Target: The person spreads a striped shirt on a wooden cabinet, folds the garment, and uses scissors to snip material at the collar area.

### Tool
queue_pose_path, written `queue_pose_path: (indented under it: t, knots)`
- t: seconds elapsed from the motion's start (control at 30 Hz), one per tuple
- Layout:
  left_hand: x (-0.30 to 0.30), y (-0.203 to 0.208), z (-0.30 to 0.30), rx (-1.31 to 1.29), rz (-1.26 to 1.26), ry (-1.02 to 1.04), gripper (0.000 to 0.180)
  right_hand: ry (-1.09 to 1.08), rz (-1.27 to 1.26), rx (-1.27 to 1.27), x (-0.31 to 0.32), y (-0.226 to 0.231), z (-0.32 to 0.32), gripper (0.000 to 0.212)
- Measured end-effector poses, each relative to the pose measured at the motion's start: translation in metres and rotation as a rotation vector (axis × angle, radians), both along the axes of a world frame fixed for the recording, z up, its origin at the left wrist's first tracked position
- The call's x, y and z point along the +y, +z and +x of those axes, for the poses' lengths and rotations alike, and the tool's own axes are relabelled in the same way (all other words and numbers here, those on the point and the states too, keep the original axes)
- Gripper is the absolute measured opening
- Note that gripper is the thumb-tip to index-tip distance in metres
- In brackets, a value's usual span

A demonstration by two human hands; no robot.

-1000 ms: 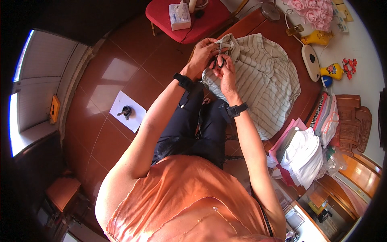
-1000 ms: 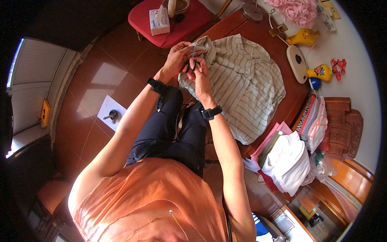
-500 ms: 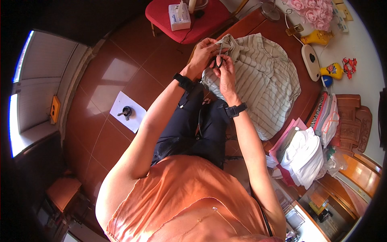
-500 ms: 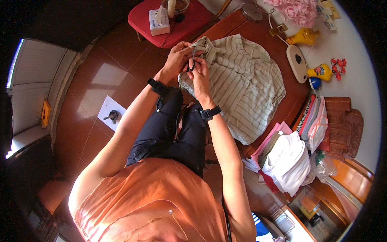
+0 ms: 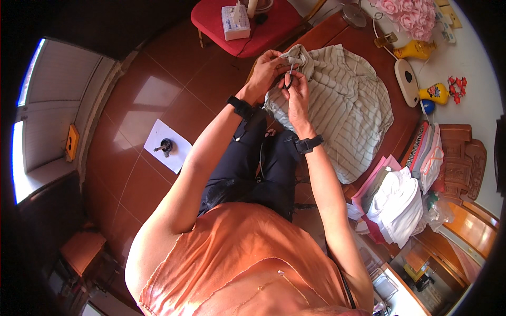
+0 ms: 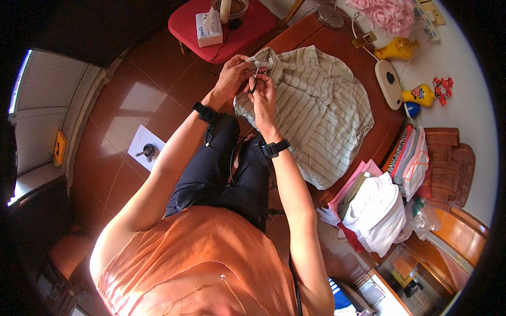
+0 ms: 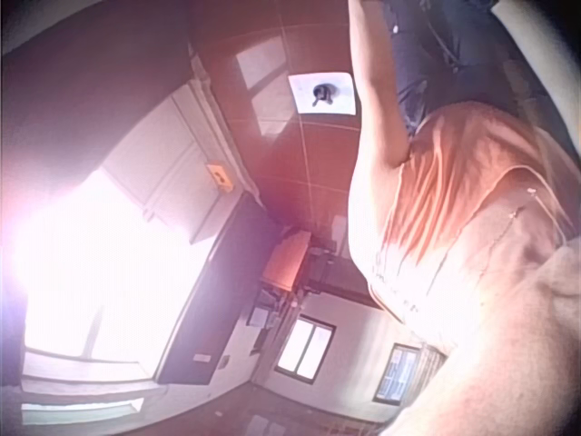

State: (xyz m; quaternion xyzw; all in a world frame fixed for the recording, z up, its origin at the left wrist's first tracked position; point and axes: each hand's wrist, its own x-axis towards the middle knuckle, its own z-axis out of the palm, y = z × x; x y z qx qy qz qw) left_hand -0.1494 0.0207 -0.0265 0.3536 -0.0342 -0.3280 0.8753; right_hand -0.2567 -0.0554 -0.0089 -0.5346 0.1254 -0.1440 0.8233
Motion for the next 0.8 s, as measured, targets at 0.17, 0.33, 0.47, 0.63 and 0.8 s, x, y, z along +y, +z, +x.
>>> queue_pose_path:
  t: [0.17,0.33,0.47,0.63,0.8]
  knots:
    - [-0.002,0.008,-0.002,0.02,0.001,0.01,0.011,0.092,0.04,-0.009,-0.01,-0.001,-0.003,0.014]
    - [-0.004,0.008,-0.002,0.006,0.037,0.042,0.011,0.126,0.077,0.02,-0.007,0.009,-0.005,0.012]
    - [-0.006,0.008,-0.001,0.016,0.106,0.055,0.014,0.145,0.112,0.071,-0.008,0.016,-0.005,0.018]
    - [-0.009,0.007,-0.002,-0.084,0.153,0.071,0.025,0.187,0.105,0.058,-0.008,0.014,0.0,0.023]
    - [-0.01,0.018,-0.009,-0.181,0.302,0.085,0.028,0.227,0.112,0.05,-0.014,0.01,0.002,0.023]
